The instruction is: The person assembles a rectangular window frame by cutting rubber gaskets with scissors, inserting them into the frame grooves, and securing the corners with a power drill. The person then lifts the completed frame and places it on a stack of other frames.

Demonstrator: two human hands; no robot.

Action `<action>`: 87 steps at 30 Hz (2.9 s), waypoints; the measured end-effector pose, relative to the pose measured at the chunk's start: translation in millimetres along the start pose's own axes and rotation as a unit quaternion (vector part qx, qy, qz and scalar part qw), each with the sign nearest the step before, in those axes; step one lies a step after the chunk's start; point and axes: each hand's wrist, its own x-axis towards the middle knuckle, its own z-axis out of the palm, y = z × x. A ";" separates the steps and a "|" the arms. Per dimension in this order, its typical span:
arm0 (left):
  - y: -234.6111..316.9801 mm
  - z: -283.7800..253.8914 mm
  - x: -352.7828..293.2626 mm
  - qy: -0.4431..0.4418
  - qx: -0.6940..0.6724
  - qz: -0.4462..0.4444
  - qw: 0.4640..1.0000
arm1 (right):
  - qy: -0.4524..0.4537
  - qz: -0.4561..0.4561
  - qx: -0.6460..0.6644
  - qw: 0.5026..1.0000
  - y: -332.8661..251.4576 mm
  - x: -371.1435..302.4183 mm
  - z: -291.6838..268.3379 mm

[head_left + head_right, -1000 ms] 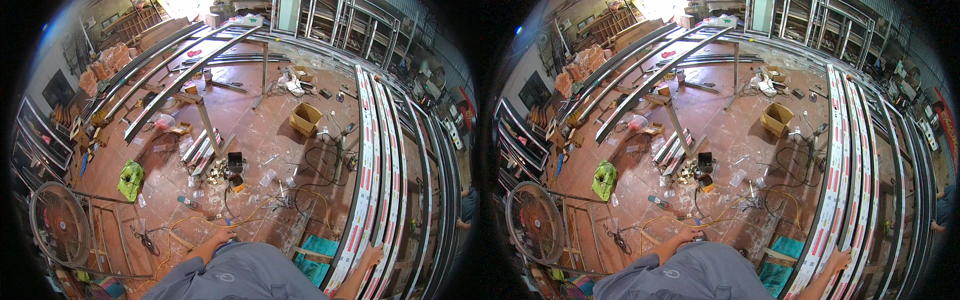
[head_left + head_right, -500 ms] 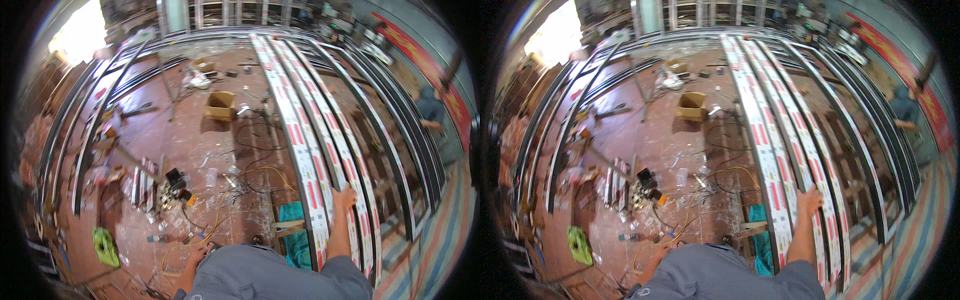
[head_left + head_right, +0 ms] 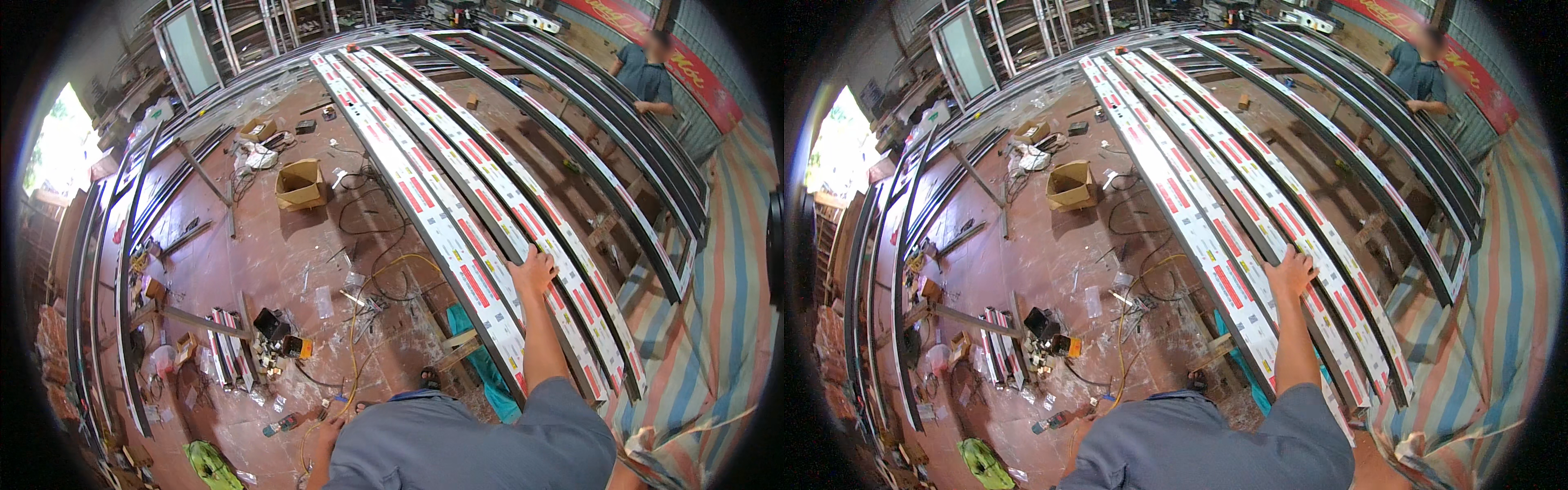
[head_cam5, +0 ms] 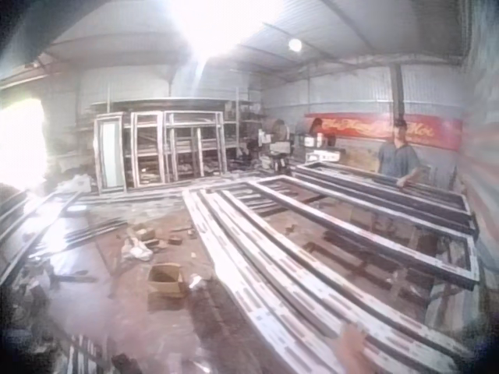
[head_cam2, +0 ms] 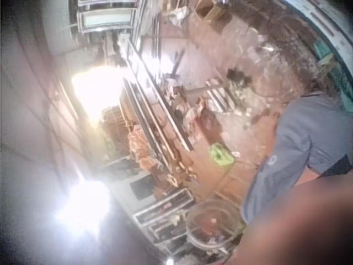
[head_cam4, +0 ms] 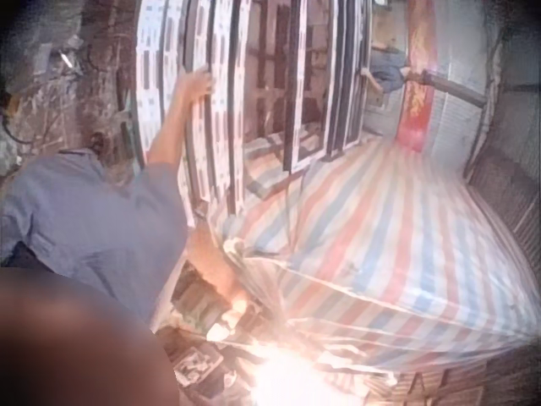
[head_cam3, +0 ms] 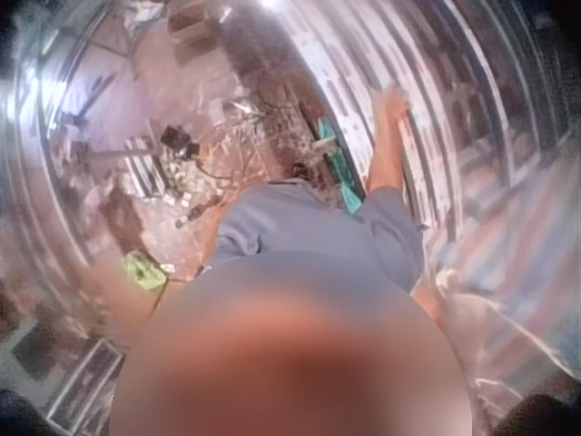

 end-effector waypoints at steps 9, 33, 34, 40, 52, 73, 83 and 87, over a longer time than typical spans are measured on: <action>23.2 -10.2 -1.3 -0.025 0.051 0.026 0.998 | 0.014 -0.002 0.013 1.000 2.6 0.3 -3.8; 78.1 -20.2 11.6 -0.049 0.052 0.075 0.995 | 0.137 0.081 0.146 0.976 90.5 76.6 -23.2; 86.3 -17.2 10.2 -0.048 0.062 0.069 0.995 | 0.147 0.094 0.080 0.981 114.4 89.9 -15.1; 130.5 20.3 -30.9 -0.049 0.109 0.074 0.990 | -0.042 0.074 0.040 0.996 162.7 121.8 -18.8; 172.7 49.9 -86.7 -0.009 0.152 0.075 0.986 | -0.192 0.088 0.140 0.967 244.9 218.4 -38.2; 116.4 51.8 -40.1 -0.015 0.197 0.114 0.974 | 0.007 0.107 0.032 0.994 222.0 174.7 10.6; 199.2 71.4 -35.9 -0.092 0.057 0.026 0.994 | 0.040 0.029 0.101 0.994 216.6 140.3 2.8; 202.1 79.2 -27.1 -0.115 0.087 0.035 0.989 | 0.049 0.018 0.108 0.993 209.1 125.6 -8.0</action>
